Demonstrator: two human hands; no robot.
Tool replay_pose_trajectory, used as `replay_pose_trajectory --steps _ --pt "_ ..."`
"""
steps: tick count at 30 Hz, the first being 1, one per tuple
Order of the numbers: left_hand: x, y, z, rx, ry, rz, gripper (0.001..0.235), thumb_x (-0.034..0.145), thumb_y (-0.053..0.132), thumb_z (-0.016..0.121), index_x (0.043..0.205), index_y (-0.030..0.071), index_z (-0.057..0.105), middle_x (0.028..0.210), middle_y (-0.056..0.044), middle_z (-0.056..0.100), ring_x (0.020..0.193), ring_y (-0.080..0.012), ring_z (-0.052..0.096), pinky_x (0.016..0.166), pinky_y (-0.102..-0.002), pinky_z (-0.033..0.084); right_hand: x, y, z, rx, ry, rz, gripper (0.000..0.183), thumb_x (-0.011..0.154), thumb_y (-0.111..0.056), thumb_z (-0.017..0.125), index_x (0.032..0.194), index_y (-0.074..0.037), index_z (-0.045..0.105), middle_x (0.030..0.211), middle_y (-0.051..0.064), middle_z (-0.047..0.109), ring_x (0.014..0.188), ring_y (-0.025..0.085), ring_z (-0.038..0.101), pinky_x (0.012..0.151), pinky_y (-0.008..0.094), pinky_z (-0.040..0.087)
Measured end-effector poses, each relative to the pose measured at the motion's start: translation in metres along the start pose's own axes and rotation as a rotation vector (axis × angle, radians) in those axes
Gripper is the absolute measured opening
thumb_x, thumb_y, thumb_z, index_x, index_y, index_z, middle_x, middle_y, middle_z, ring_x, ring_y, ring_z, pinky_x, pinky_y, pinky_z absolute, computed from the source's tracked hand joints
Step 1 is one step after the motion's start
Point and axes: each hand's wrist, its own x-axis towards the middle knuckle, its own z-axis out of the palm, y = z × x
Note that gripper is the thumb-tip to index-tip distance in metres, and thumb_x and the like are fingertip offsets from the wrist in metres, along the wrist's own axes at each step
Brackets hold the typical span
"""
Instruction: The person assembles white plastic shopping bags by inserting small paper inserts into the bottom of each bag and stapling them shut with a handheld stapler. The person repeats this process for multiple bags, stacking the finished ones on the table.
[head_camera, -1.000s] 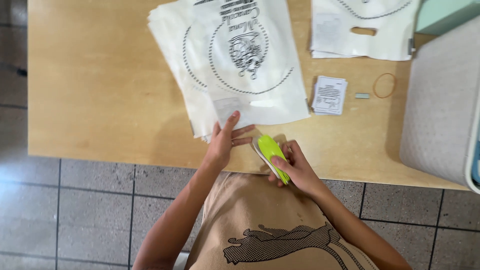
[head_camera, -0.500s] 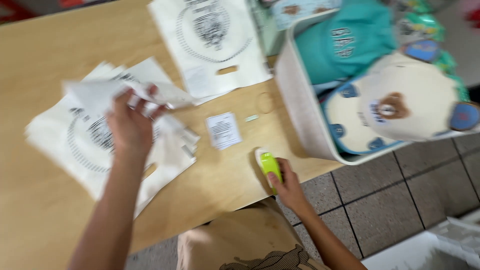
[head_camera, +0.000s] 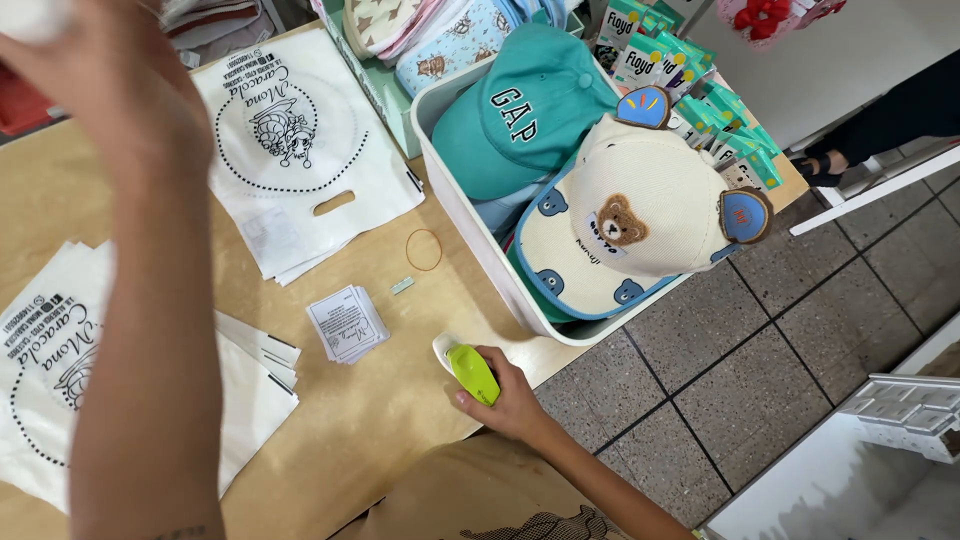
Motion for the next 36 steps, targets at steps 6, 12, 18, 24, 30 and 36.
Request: replay_pose_trajectory --steps 6,12,18,24,30,36 --pt "-0.106 -0.024 0.039 0.176 -0.089 -0.229 0.029 0.107 0.013 0.069 0.124 0.024 0.049 0.094 -0.005 0.050 0.094 -0.0178 0.060 0.103 -0.052 0.034 0.004 0.004 -0.008 0.013 -0.067 -0.034 0.066 0.089 -0.038 0.086 0.142 -0.010 0.059 0.129 0.007 0.076 0.103 0.020 0.071 0.086 0.036 0.058" --pt "-0.154 -0.057 0.016 0.147 0.672 -0.877 0.058 0.087 0.011 0.065 0.139 0.027 0.045 0.098 -0.005 0.068 0.080 -0.0200 0.068 0.059 -0.039 0.048 0.009 -0.001 -0.016 0.003 -0.126 0.004 0.064 0.091 -0.040 0.081 0.143 -0.011 0.058 0.122 0.006 0.075 0.097 0.021 0.070 0.083 0.037 0.057" --pt "-0.169 -0.073 0.006 -0.116 0.867 -0.830 0.044 0.107 0.012 0.055 0.150 0.015 0.046 0.108 -0.013 0.073 0.103 -0.0359 0.077 0.080 -0.047 0.058 0.013 0.002 -0.021 0.005 -0.124 -0.003 0.062 0.093 -0.041 0.078 0.142 -0.009 0.059 0.116 0.007 0.075 0.095 0.024 0.070 0.081 0.039 0.056" --pt "-0.165 -0.103 -0.006 -0.384 0.870 -0.800 0.037 0.114 0.026 0.043 0.142 0.003 0.051 0.119 -0.014 0.075 0.118 -0.0389 0.078 0.097 -0.053 0.063 0.015 0.008 -0.025 -0.036 -0.127 -0.039 0.062 0.093 -0.043 0.075 0.143 -0.009 0.059 0.114 0.009 0.077 0.094 0.028 0.073 0.081 0.041 0.057" --pt "-0.167 -0.096 0.000 -0.439 0.838 -0.837 0.036 0.113 0.025 0.042 0.133 -0.001 0.055 0.111 -0.011 0.074 0.115 -0.0346 0.077 0.102 -0.054 0.062 0.014 0.010 -0.026 -0.019 -0.135 -0.072 0.061 0.096 -0.046 0.073 0.141 -0.007 0.059 0.109 0.008 0.074 0.090 0.027 0.069 0.078 0.041 0.054" --pt "-0.141 -0.067 0.027 -0.690 0.648 -0.747 0.041 0.110 0.014 0.044 0.143 -0.005 0.059 0.124 -0.011 0.073 0.124 -0.0344 0.073 0.116 -0.058 0.059 0.015 0.012 -0.026 -0.021 -0.137 -0.091 0.061 0.097 -0.046 0.073 0.141 -0.006 0.060 0.111 0.007 0.074 0.091 0.026 0.069 0.078 0.041 0.054"
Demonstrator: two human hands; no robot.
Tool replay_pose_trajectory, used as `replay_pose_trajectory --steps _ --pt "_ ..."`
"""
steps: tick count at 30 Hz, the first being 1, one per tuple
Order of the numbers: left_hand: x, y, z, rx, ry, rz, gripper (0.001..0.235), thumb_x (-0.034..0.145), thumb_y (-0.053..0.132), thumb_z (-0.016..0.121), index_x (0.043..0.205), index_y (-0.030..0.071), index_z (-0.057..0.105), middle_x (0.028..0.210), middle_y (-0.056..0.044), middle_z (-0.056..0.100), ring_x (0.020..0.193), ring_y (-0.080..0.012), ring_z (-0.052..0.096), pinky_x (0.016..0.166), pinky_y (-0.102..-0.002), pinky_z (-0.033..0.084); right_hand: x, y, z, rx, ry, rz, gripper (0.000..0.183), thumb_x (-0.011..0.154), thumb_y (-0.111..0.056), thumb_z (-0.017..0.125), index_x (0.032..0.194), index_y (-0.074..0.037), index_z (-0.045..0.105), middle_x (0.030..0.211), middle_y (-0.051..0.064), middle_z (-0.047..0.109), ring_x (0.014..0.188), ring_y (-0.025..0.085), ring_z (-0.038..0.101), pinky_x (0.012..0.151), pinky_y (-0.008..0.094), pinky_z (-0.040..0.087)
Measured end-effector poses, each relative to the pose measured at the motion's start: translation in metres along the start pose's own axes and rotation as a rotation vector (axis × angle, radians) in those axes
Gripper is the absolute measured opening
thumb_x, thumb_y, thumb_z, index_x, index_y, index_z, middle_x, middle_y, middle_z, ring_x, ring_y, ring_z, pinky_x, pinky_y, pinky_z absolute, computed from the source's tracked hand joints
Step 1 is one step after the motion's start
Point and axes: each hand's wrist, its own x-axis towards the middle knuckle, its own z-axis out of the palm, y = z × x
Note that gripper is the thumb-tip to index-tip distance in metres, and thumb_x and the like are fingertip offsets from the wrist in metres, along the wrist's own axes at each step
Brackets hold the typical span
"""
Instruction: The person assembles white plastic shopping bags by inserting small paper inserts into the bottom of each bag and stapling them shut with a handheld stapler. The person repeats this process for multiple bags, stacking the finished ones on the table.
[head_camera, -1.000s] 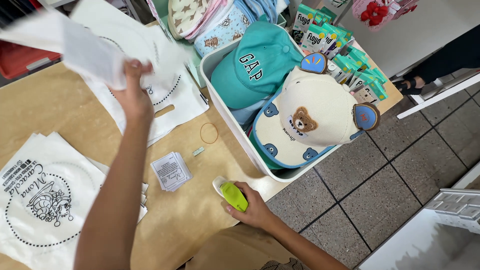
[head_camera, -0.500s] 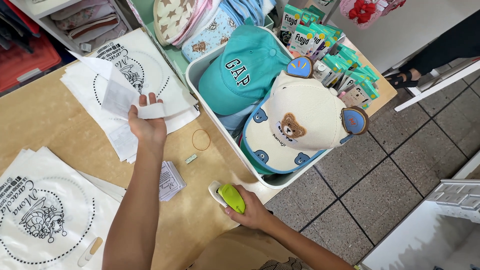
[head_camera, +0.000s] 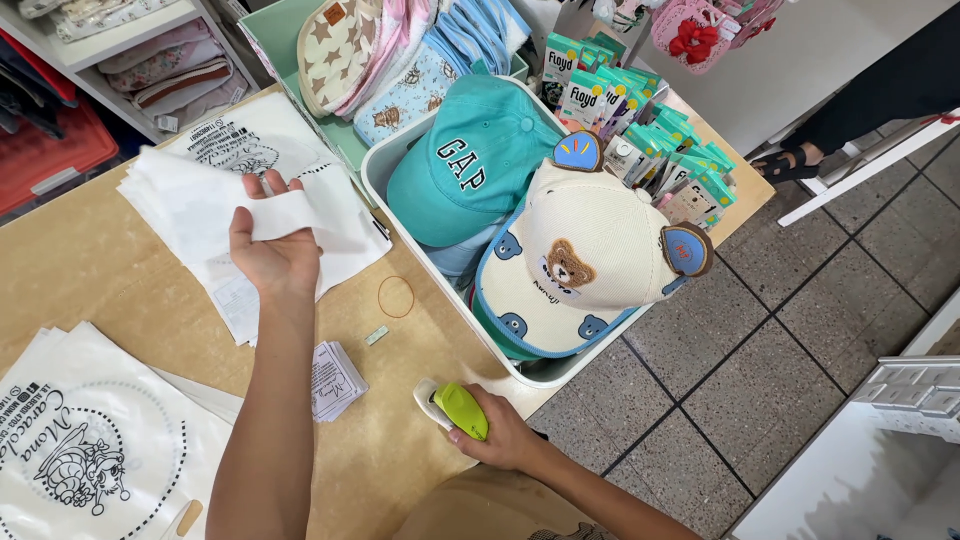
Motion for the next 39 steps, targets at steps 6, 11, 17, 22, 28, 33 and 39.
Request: replay_pose_trajectory --steps 6,11,17,22,28,33,39 --pt "0.006 0.002 -0.051 0.208 0.242 0.058 0.023 0.108 0.019 0.047 0.123 0.013 0.064 0.103 -0.003 0.075 0.107 -0.0260 0.071 0.101 -0.050 0.061 -0.001 0.003 0.000 -0.011 0.003 0.014 0.060 0.096 -0.047 0.074 0.140 -0.008 0.060 0.109 0.007 0.075 0.090 0.026 0.070 0.077 0.041 0.054" --pt "-0.033 0.003 -0.039 0.398 0.537 0.056 0.026 0.101 0.017 0.064 0.127 0.021 0.067 0.115 -0.004 0.077 0.114 -0.0246 0.075 0.093 -0.049 0.069 -0.001 0.002 0.001 0.021 0.009 -0.013 0.058 0.096 -0.044 0.075 0.138 -0.007 0.061 0.104 0.006 0.072 0.086 0.023 0.065 0.074 0.039 0.052" --pt "-0.058 0.011 -0.033 0.659 0.452 -0.156 0.025 0.100 0.023 0.062 0.119 0.013 0.051 0.126 -0.013 0.052 0.131 -0.0478 0.073 0.112 -0.068 0.063 -0.001 0.001 -0.002 0.019 -0.006 0.020 0.059 0.095 -0.045 0.073 0.139 -0.007 0.061 0.107 0.006 0.073 0.089 0.023 0.066 0.077 0.039 0.052" --pt "-0.085 0.033 0.003 1.719 0.212 -0.547 0.052 0.110 0.046 0.053 0.122 0.003 0.080 0.109 -0.019 0.084 0.085 -0.0320 0.075 0.077 -0.047 0.064 -0.002 0.000 0.001 0.014 0.001 0.050 0.056 0.094 -0.044 0.075 0.137 -0.010 0.063 0.102 0.004 0.073 0.084 0.022 0.065 0.073 0.039 0.052" --pt "-0.017 0.052 -0.058 2.378 -0.682 0.457 0.040 0.096 0.042 0.077 0.129 0.019 0.078 0.106 -0.003 0.069 0.095 -0.0253 0.066 0.099 -0.044 0.050 -0.002 -0.002 0.000 0.017 -0.003 0.038 0.055 0.094 -0.042 0.074 0.136 -0.009 0.063 0.101 0.004 0.072 0.084 0.022 0.065 0.072 0.038 0.052" --pt "-0.009 0.031 -0.040 2.718 -0.728 0.017 0.089 0.089 0.052 0.078 0.167 0.023 0.047 0.160 -0.007 0.049 0.142 -0.0394 0.049 0.112 -0.062 0.045 -0.002 0.000 0.001 0.015 -0.003 0.029 0.056 0.095 -0.043 0.074 0.137 -0.008 0.062 0.101 0.004 0.071 0.083 0.022 0.063 0.072 0.038 0.050" --pt "0.004 0.013 -0.048 2.894 -0.699 -0.064 0.103 0.083 0.042 0.085 0.172 0.025 0.036 0.151 -0.013 0.048 0.135 -0.0402 0.052 0.110 -0.061 0.049 -0.004 0.002 0.004 0.009 0.013 0.062 0.054 0.094 -0.042 0.076 0.135 -0.009 0.063 0.100 0.004 0.071 0.083 0.022 0.063 0.072 0.038 0.050"
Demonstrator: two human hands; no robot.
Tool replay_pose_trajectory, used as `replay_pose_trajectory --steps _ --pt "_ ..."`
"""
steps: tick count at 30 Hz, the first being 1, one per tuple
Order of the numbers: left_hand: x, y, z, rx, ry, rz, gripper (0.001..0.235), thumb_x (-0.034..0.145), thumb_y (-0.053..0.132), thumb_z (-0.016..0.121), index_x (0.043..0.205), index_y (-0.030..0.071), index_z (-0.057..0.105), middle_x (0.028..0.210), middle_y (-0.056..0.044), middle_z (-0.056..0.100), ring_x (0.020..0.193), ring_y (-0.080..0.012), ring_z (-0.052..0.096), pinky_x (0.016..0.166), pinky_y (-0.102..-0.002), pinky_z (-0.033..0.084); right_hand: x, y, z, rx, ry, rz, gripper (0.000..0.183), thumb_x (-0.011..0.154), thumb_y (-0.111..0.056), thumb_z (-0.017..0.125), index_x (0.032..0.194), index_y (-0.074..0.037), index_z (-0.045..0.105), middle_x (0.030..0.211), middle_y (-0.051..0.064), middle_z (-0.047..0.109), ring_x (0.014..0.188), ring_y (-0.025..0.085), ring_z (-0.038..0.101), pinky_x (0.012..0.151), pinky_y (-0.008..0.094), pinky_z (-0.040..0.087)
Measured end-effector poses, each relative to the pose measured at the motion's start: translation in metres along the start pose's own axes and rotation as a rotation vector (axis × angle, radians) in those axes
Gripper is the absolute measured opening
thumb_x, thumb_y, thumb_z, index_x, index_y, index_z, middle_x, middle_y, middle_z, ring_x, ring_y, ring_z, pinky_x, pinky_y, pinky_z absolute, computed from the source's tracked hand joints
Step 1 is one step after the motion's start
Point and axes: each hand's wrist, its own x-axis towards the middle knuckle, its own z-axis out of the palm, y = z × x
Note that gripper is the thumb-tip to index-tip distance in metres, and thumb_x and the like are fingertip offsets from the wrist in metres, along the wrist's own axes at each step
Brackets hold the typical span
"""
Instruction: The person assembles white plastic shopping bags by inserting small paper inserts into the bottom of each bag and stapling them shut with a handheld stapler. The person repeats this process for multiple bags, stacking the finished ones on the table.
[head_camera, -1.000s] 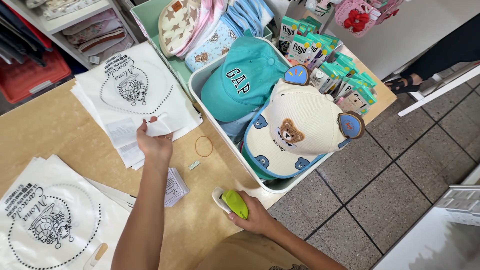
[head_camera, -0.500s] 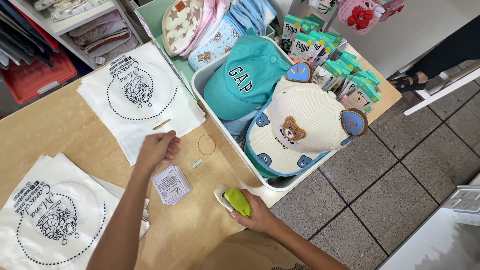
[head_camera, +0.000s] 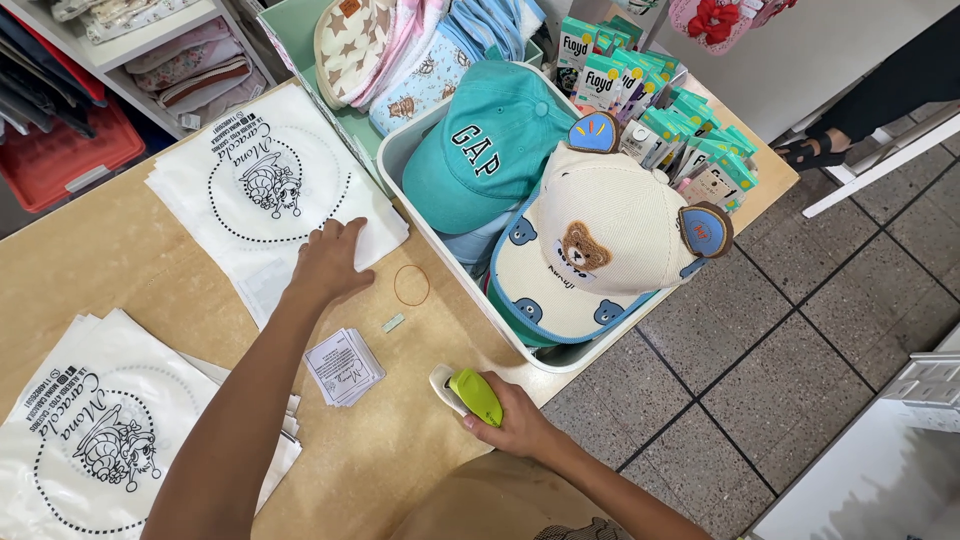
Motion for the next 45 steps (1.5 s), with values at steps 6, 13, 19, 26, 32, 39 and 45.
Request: replay_pose_trajectory --steps 6,13,19,26,32,39,45 --pt "0.004 0.013 0.000 0.127 -0.046 -0.212 0.101 0.081 0.052 0.080 0.166 0.022 0.035 0.145 -0.017 0.055 0.134 -0.0428 0.058 0.111 -0.056 0.049 0.000 -0.007 -0.002 0.004 0.001 -0.005 0.056 0.094 -0.043 0.075 0.137 -0.009 0.063 0.103 0.004 0.071 0.085 0.022 0.064 0.073 0.038 0.051" --pt "0.001 0.010 -0.004 0.181 -0.112 -0.187 0.112 0.081 0.046 0.086 0.173 0.027 0.025 0.149 -0.020 0.059 0.143 -0.0441 0.054 0.119 -0.062 0.041 0.000 -0.002 0.000 0.001 -0.003 -0.016 0.058 0.095 -0.047 0.075 0.137 -0.009 0.062 0.101 0.004 0.071 0.083 0.021 0.064 0.071 0.037 0.050" --pt "-0.007 0.017 -0.015 0.209 -0.170 -0.170 0.127 0.076 0.038 0.092 0.178 0.028 0.017 0.143 -0.017 0.064 0.137 -0.0427 0.064 0.123 -0.063 0.040 -0.001 -0.010 -0.001 0.014 -0.001 -0.045 0.057 0.097 -0.046 0.073 0.137 -0.007 0.062 0.104 0.005 0.069 0.085 0.021 0.063 0.072 0.037 0.050" --pt "-0.007 0.013 -0.008 0.077 -0.154 -0.136 0.114 0.081 0.039 0.080 0.176 0.032 0.018 0.148 -0.017 0.055 0.129 -0.0381 0.067 0.124 -0.063 0.034 -0.003 -0.010 -0.002 0.001 -0.007 -0.058 0.060 0.098 -0.047 0.072 0.140 -0.007 0.061 0.108 0.005 0.070 0.089 0.022 0.064 0.076 0.037 0.052" --pt "-0.021 0.029 -0.035 0.179 -0.208 -0.107 0.119 0.081 0.023 0.077 0.181 0.028 0.013 0.106 -0.007 0.082 0.115 -0.0369 0.074 0.122 -0.059 0.037 -0.002 -0.012 -0.003 -0.001 -0.024 -0.067 0.057 0.099 -0.046 0.072 0.137 -0.006 0.061 0.103 0.005 0.067 0.084 0.022 0.061 0.071 0.037 0.049" --pt "0.000 0.003 -0.001 0.108 0.008 -0.054 0.079 0.101 0.030 0.062 0.174 0.025 0.033 0.130 -0.015 0.073 0.122 -0.0426 0.069 0.116 -0.068 0.034 -0.002 -0.007 -0.002 -0.006 -0.027 -0.039 0.061 0.097 -0.051 0.072 0.138 -0.007 0.061 0.104 0.005 0.069 0.086 0.021 0.063 0.071 0.037 0.051" --pt "0.004 -0.009 0.030 0.028 0.078 -0.011 0.082 0.102 0.040 0.063 0.175 0.025 0.028 0.148 -0.017 0.055 0.134 -0.0465 0.053 0.115 -0.076 0.034 -0.001 -0.002 0.001 -0.006 0.001 0.032 0.058 0.093 -0.051 0.076 0.134 -0.013 0.063 0.097 0.002 0.070 0.081 0.019 0.063 0.071 0.036 0.051"
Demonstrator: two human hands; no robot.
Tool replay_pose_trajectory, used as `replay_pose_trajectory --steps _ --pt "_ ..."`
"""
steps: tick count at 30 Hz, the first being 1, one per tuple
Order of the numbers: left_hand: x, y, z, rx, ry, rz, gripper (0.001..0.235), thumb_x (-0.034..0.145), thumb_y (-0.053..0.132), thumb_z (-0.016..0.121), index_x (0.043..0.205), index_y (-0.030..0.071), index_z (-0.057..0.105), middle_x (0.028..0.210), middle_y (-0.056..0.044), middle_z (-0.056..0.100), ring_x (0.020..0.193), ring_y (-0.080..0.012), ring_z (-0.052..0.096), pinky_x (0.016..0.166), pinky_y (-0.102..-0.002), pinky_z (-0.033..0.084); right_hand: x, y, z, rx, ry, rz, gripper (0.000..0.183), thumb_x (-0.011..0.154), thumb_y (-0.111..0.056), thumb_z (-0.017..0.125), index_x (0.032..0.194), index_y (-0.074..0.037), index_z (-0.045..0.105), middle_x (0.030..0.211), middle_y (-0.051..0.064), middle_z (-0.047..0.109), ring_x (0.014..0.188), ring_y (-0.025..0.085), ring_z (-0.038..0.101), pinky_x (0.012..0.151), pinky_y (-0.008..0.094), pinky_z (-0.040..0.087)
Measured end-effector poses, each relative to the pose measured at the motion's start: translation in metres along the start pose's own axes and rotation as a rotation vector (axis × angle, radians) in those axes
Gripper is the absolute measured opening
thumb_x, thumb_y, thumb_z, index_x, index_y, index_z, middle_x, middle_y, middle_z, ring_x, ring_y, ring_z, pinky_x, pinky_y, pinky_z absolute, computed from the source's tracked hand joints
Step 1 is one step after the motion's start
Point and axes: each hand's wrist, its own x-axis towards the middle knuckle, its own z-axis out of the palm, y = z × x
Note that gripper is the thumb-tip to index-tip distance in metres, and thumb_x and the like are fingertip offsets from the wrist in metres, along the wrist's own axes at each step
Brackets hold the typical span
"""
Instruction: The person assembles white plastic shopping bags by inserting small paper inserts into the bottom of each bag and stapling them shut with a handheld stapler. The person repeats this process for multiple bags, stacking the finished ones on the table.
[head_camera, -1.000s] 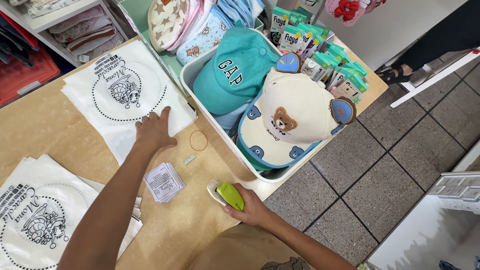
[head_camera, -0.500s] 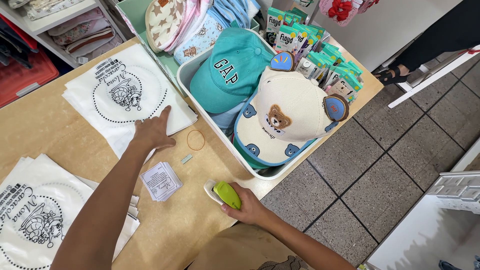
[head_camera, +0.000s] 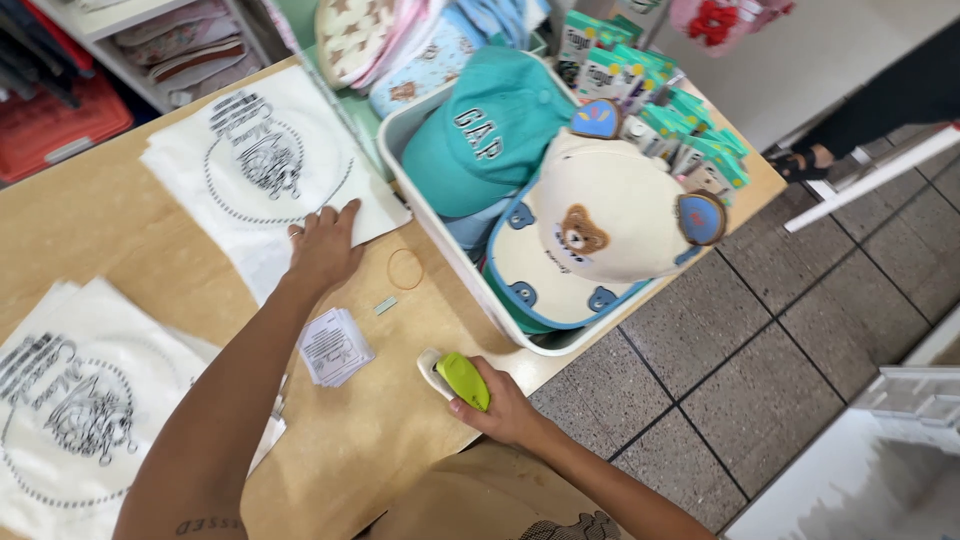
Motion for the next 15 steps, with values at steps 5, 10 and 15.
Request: replay_pose_trajectory --steps 5,10,15 --pt "-0.063 0.007 -0.040 -0.073 -0.014 -0.037 0.099 0.095 0.057 0.071 0.178 0.020 0.031 0.162 -0.017 0.043 0.151 -0.0436 0.040 0.118 -0.069 0.032 0.003 0.007 -0.006 0.181 -0.051 -0.005 0.054 0.090 -0.036 0.089 0.127 -0.005 0.065 0.088 0.016 0.082 0.084 0.025 0.077 0.078 0.045 0.061" --pt "-0.124 -0.018 -0.035 -0.298 0.136 0.044 0.073 0.106 0.049 0.067 0.171 0.024 0.042 0.159 -0.009 0.033 0.151 -0.0396 0.027 0.120 -0.066 0.027 -0.003 0.017 -0.005 -0.117 0.104 0.157 0.057 0.093 -0.040 0.087 0.130 -0.004 0.065 0.097 0.025 0.079 0.093 0.035 0.077 0.083 0.051 0.058" --pt "-0.199 -0.037 -0.009 -0.351 0.113 0.032 0.063 0.099 0.055 0.075 0.155 0.030 0.058 0.152 -0.002 0.047 0.148 -0.0339 0.040 0.118 -0.060 0.031 0.003 -0.045 -0.008 -0.323 0.100 0.078 0.062 0.099 -0.035 0.080 0.142 0.007 0.063 0.117 0.038 0.071 0.118 0.057 0.070 0.101 0.064 0.053"
